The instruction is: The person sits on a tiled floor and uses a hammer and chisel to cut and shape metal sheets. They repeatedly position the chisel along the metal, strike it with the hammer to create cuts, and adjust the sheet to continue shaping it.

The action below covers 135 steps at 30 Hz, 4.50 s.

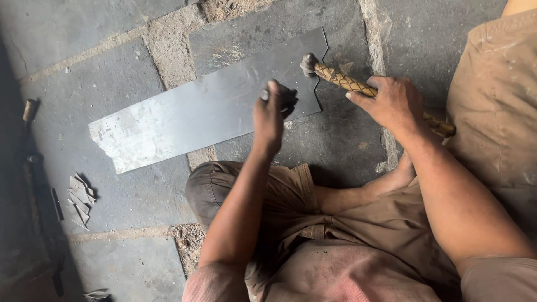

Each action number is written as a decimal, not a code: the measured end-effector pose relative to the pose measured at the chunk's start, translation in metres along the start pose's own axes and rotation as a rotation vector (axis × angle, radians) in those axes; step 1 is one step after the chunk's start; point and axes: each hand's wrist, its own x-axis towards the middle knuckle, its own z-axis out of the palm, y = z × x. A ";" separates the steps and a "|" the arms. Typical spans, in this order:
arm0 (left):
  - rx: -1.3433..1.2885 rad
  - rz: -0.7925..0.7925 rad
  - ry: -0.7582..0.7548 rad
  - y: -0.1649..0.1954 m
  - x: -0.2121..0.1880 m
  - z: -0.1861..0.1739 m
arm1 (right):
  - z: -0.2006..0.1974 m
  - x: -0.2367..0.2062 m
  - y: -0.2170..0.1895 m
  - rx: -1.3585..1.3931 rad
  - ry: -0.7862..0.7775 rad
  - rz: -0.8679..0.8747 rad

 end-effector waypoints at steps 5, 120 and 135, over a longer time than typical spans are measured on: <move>-0.390 0.151 -0.037 0.011 0.047 -0.020 | -0.012 0.003 -0.003 -0.025 -0.047 0.011; 0.746 0.545 0.052 -0.028 0.064 0.008 | -0.053 -0.056 -0.040 0.944 0.364 -0.551; -0.383 0.172 0.378 0.026 0.073 -0.055 | -0.070 -0.055 -0.012 0.017 -0.562 0.165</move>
